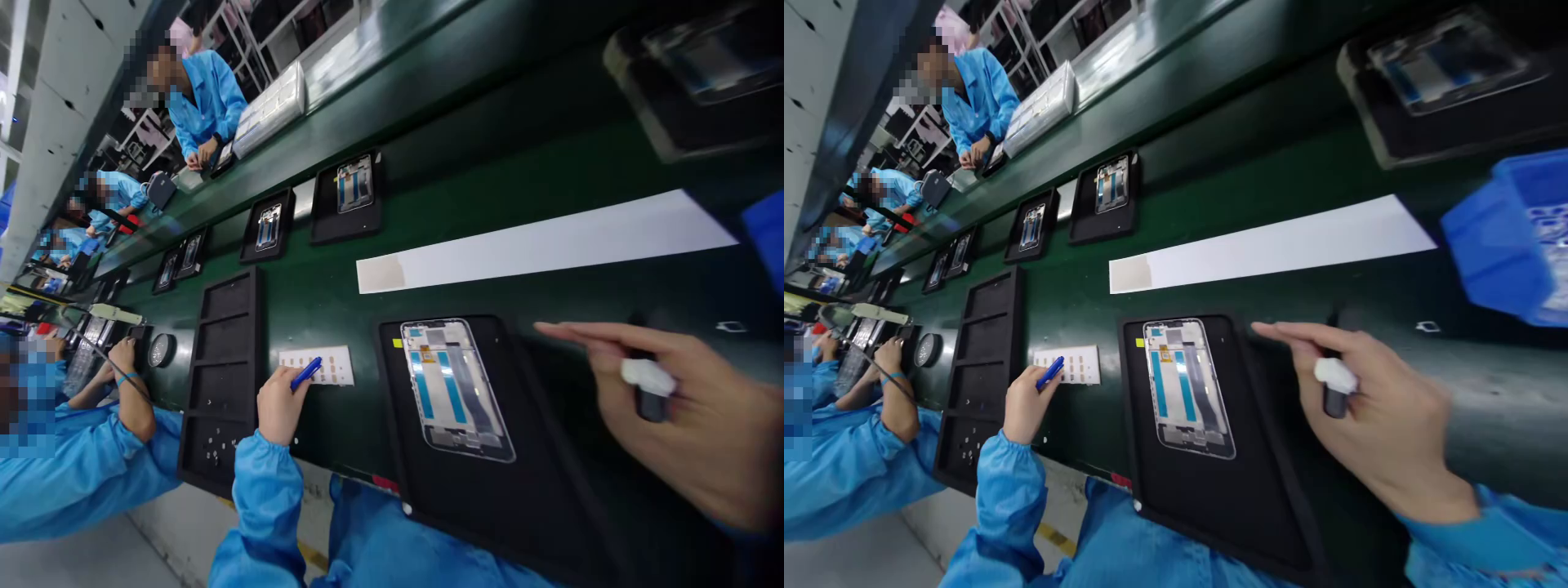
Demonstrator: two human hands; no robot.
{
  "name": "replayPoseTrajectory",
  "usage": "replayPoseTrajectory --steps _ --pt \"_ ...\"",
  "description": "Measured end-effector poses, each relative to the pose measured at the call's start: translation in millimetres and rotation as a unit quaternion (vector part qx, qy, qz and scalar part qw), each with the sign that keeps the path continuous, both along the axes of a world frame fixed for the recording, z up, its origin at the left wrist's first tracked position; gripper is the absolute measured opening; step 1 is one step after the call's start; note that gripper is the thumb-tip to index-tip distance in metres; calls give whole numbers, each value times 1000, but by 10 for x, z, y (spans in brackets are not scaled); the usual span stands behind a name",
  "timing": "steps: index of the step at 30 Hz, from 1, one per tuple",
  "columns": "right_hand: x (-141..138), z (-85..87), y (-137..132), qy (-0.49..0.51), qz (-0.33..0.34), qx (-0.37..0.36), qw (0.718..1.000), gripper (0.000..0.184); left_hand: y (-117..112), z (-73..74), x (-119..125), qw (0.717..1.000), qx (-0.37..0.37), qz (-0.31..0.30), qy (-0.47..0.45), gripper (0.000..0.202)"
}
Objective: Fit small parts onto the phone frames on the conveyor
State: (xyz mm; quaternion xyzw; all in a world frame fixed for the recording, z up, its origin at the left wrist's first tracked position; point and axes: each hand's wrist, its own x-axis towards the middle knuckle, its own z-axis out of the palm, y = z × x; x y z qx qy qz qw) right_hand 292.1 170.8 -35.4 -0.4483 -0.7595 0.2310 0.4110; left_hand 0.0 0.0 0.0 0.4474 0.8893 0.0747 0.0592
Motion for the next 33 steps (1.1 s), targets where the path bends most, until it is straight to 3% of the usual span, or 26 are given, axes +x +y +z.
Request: replayPoseTrajectory --steps 4,8,10,12,14,19,25,33 --pt "-110 47 18 12 99 13 995 21 3 -44 54 998 44 -29 -36 10" --pt "-410 94 -26 -13 258 -9 966 26 23 -2 103 966 243 -39 -76 30" --pt "-635 98 -101 -45 310 -5 950 26 63 20 135 935 344 -13 -81 50" --pt "-884 78 -194 -75 343 18 936 29 113 18 164 911 398 9 -109 61" --pt "-1123 35 -274 -87 363 51 927 36 153 -4 187 909 386 9 -161 57" --pt "-1474 -107 -307 -94 384 74 916 47 95 -30 219 931 304 -12 -203 17" --pt "-1492 -157 -256 -112 395 73 909 44 -68 -64 212 947 264 -7 -184 12" --pt "-1489 -149 -258 -121 387 78 911 45 -56 -228 182 951 254 -35 -174 11"
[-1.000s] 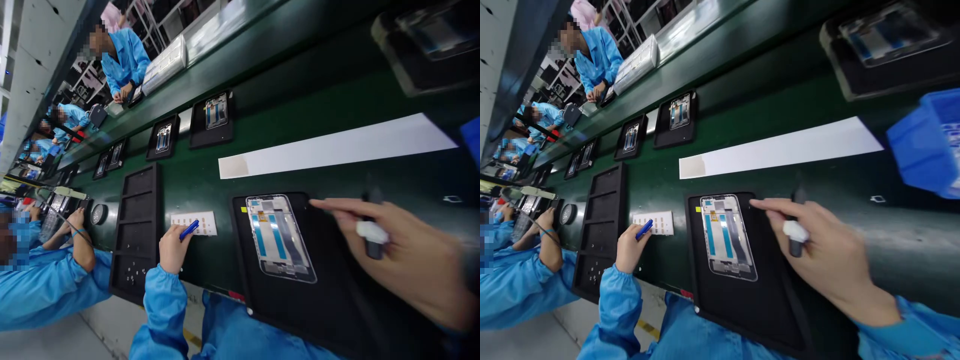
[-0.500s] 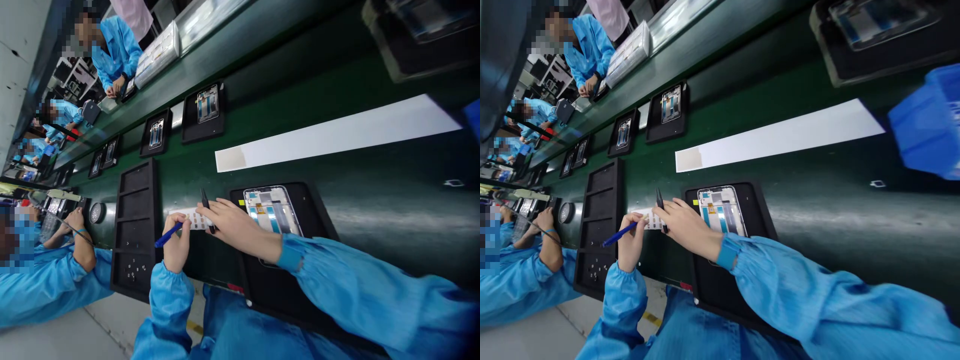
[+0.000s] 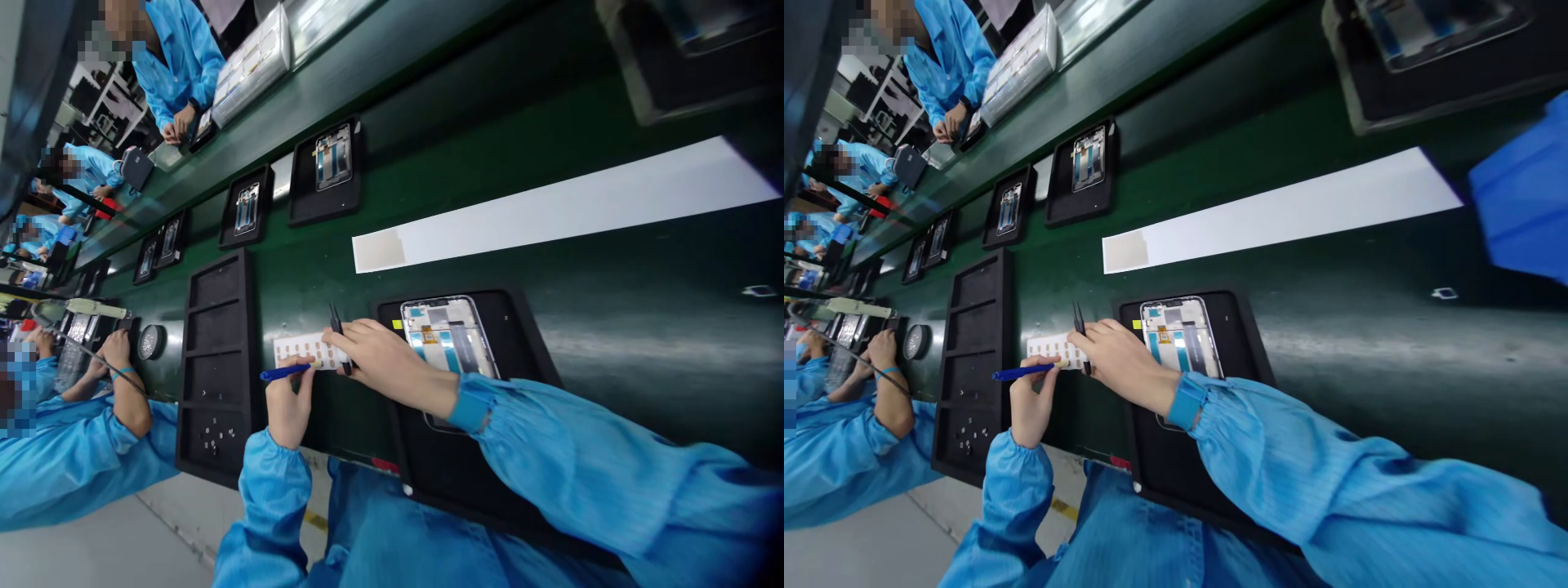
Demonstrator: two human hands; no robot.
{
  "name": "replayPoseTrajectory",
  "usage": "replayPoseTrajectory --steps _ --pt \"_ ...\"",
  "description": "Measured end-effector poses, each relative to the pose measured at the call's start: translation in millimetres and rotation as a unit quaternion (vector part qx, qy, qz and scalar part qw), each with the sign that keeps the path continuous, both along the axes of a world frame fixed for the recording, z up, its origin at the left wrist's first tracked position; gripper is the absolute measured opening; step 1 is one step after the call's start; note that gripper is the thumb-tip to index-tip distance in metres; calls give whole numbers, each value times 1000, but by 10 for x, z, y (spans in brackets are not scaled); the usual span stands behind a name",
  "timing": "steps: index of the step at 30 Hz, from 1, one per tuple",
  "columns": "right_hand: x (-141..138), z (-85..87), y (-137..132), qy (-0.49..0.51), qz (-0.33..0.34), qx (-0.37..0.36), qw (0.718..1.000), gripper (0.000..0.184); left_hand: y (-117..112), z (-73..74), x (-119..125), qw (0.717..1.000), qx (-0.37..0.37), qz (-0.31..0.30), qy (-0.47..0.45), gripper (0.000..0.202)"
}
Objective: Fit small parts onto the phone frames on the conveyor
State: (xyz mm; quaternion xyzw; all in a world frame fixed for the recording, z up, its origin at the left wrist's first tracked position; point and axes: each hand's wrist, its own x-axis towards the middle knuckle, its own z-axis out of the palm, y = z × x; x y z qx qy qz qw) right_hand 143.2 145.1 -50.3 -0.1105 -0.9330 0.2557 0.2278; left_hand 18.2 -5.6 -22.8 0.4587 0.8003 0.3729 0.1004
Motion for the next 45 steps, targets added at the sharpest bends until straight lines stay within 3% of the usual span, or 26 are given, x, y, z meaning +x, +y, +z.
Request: replayPoseTrajectory --steps 6,10,14,16,23,26,29,32,35,37,40,42,45 --pt "-18 -13 2 -1 4 -9 1000 48 -14 -16 -23 985 77 76 -136 22" --pt "48 100 -1 60 -11 -115 992 43 62 88 65 969 149 103 -166 28" --pt "216 318 0 128 -40 -344 929 17 209 179 259 970 191 89 -120 24" --pt "299 395 4 152 -67 -417 894 14 302 209 358 973 206 72 -77 22" --pt "484 487 59 235 -137 -494 826 20 601 278 581 969 239 -25 55 5" --pt "556 528 115 259 -148 -482 824 16 690 275 630 962 263 -58 53 8" --pt "652 564 176 272 -143 -478 823 16 771 294 680 962 270 -49 10 10" --pt "767 587 187 276 -139 -477 823 16 859 348 747 966 230 -28 -113 21" --pt "908 577 178 276 -143 -469 827 16 944 392 827 947 198 -35 -251 34" --pt "1048 539 250 276 -165 -434 842 17 977 397 871 935 194 -37 -293 40" --pt "1424 462 603 254 -328 -245 876 17 988 361 872 931 204 -16 -303 45" --pt "1806 443 953 224 -478 -96 844 19 991 322 824 932 198 -7 -304 49" --pt "2373 461 1386 188 -580 -28 792 16 998 280 738 944 163 -14 -287 48"
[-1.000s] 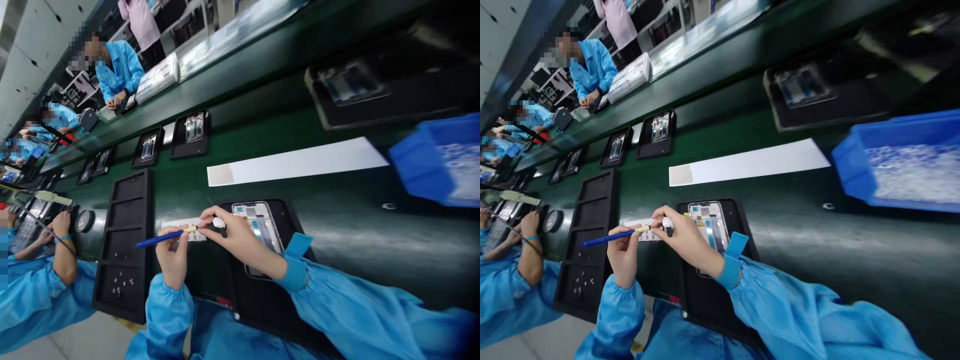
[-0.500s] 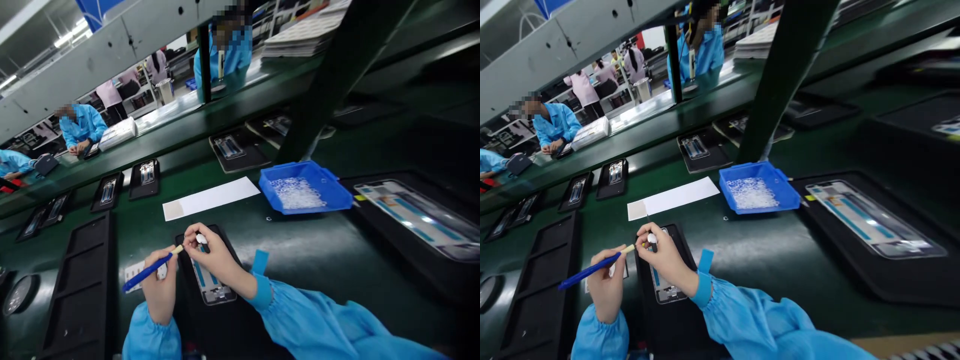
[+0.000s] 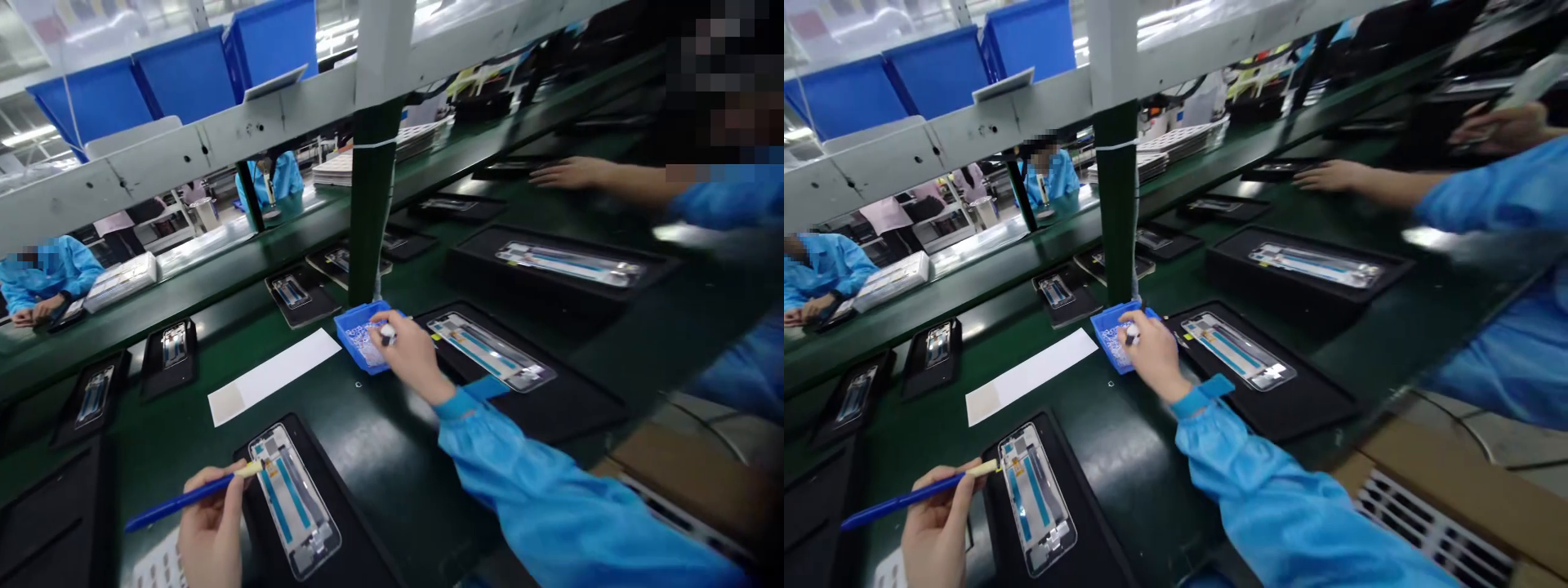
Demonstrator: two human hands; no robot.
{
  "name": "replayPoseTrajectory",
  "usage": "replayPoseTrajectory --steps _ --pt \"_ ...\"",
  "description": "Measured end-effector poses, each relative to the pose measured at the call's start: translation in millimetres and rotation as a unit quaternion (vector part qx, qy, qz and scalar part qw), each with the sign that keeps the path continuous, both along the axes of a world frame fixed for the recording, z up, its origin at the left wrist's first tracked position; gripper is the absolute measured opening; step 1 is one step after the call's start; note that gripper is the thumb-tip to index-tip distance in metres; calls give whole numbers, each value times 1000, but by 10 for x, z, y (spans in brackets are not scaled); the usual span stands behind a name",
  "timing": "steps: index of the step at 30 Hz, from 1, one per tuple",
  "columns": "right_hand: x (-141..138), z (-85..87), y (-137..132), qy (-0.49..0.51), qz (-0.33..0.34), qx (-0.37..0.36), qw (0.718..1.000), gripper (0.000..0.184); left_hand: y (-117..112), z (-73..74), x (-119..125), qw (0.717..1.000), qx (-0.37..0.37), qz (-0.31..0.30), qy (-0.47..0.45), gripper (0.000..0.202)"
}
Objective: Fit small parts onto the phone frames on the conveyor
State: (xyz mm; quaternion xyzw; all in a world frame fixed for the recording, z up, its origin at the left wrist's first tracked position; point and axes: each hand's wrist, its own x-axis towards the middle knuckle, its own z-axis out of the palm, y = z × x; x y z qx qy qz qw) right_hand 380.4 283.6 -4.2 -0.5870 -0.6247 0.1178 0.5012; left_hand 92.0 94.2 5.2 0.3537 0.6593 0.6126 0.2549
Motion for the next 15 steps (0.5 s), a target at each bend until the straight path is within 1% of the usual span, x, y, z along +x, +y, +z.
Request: replayPoseTrajectory --steps 2,4,7,10,13,15 --pt "194 -6 114 -32 -9 -9 999 18 -5 -2 -29 999 -7 -3 32 45" --pt "176 -46 77 -57 11 -4 998 24 -15 8 -29 997 -1 -7 70 41" --pt "-126 -130 -175 -113 62 67 989 19 -15 16 -9 993 -6 -29 111 33" --pt "-516 -185 -471 -183 145 142 962 19 -1 1 -6 991 -11 -33 126 28" --pt "-842 -227 -676 -187 223 158 944 25 -2 -18 -26 990 -13 -33 135 23" --pt "-1000 -270 -758 -155 284 134 937 25 -6 -30 -46 990 -21 -42 135 21"
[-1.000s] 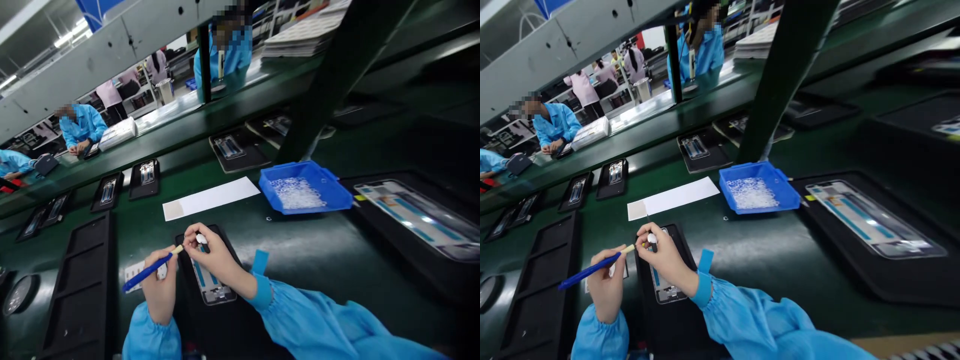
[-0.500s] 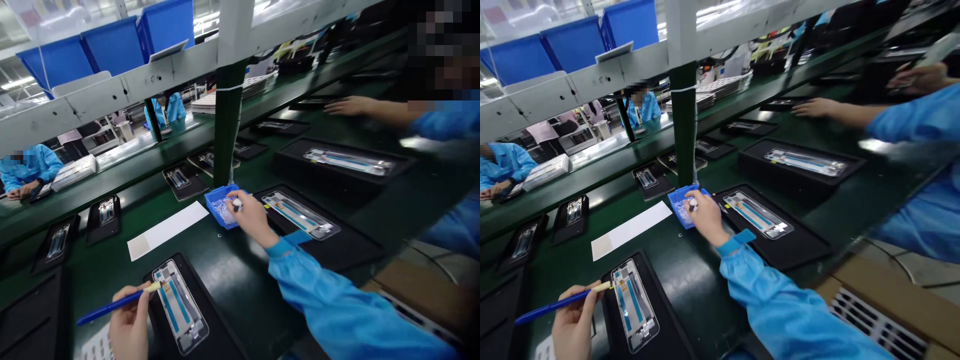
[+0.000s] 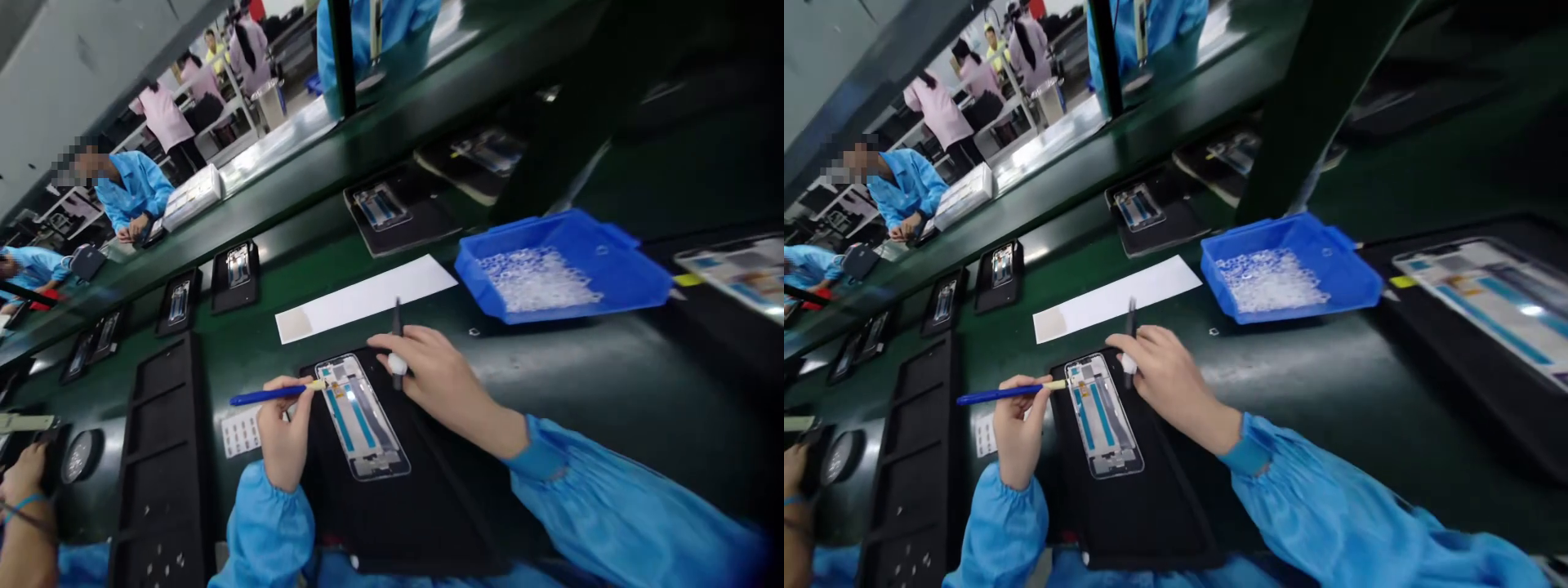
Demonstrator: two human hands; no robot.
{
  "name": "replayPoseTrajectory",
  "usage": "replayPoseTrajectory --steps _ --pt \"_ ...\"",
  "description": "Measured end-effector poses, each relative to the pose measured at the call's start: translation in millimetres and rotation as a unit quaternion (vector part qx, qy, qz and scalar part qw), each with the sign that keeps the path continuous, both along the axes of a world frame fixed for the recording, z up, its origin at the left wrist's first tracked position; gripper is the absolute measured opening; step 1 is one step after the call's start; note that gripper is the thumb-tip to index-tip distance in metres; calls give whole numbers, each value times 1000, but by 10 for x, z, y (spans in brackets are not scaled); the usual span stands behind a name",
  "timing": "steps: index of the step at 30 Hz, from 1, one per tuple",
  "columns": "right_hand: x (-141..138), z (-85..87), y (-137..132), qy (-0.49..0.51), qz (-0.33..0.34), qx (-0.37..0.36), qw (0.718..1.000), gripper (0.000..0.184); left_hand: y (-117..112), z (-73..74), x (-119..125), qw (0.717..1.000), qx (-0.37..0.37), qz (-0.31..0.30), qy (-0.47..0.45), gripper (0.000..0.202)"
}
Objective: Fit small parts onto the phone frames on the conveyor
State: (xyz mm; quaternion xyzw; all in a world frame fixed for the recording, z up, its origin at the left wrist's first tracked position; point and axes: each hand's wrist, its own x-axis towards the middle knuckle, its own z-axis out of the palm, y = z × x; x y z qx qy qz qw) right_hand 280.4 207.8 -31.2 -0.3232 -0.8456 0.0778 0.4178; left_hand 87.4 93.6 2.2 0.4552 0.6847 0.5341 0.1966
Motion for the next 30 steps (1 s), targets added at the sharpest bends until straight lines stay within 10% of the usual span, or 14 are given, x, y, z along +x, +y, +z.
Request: replayPoseTrajectory --steps 5,30 --pt "-191 -141 -91 26 85 -103 991 26 54 -33 -13 999 -37 -34 6 17" --pt "-133 -185 -206 11 97 -232 968 38 265 -43 71 977 -111 -131 128 10"
